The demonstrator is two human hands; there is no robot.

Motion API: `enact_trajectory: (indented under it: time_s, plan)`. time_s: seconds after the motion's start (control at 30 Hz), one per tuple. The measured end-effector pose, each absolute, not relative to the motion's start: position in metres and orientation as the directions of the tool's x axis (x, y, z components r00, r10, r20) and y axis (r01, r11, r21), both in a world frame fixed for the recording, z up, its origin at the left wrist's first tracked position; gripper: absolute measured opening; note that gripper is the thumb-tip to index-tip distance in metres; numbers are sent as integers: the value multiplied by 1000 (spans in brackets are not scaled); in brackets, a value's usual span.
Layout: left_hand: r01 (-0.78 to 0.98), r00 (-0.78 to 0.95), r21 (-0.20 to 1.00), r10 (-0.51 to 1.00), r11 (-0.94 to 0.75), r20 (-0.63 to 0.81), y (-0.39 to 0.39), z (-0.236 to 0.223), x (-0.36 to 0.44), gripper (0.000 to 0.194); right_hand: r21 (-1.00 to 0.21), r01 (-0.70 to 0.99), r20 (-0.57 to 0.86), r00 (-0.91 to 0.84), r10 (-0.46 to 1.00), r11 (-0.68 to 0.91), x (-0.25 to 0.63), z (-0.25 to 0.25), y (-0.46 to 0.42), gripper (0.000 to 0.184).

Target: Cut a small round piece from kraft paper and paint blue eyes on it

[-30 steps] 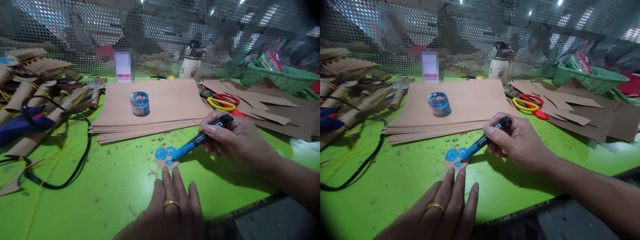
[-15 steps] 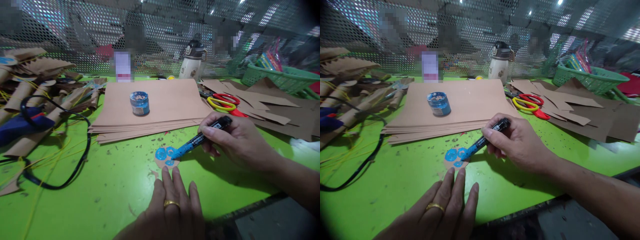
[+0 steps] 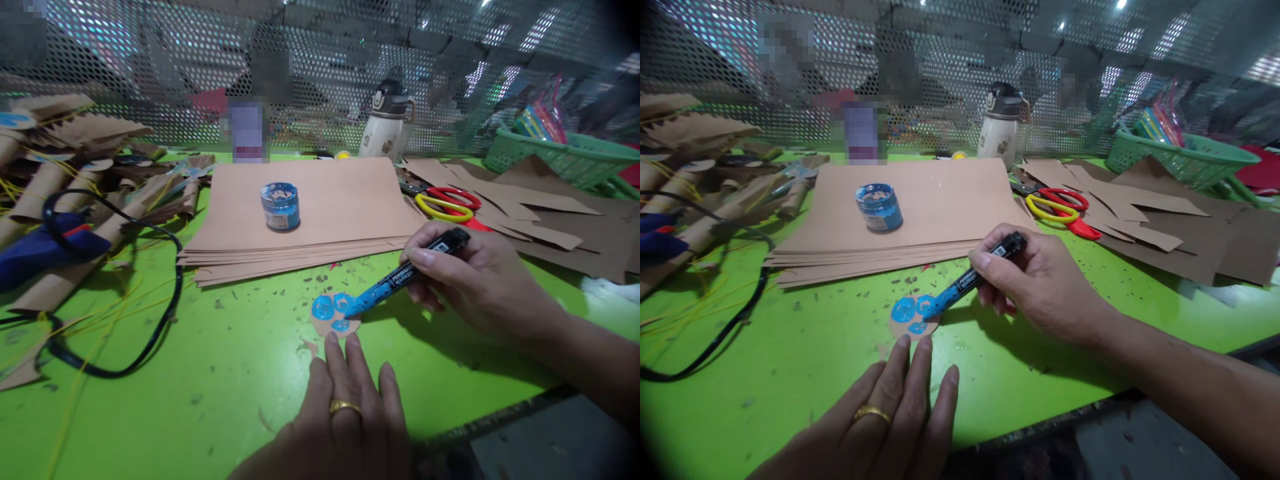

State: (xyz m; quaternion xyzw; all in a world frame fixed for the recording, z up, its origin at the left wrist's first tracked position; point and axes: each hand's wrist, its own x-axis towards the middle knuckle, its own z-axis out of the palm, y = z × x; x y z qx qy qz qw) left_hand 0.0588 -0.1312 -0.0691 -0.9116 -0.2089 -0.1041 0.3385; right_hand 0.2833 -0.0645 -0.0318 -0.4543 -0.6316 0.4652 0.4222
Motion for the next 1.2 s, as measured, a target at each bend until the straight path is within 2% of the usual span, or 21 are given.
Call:
enact_trajectory:
  time_s: [0.4,0.73,1.2]
  plan:
    - [446,894,-577,302,-685,332,-131,-68,60,34,-951,251,116,-255,960,181,283,-30,-65,20]
    - [424,905,-597,288,-681,313,-131,-68,60,36,-967,190,120,-238,964,167,283,-30,-64,20]
    - [455,889,-577,306,-678,342,-132,-69,60,35,-951,249,122,-249,961,185,282,-29,-65,19]
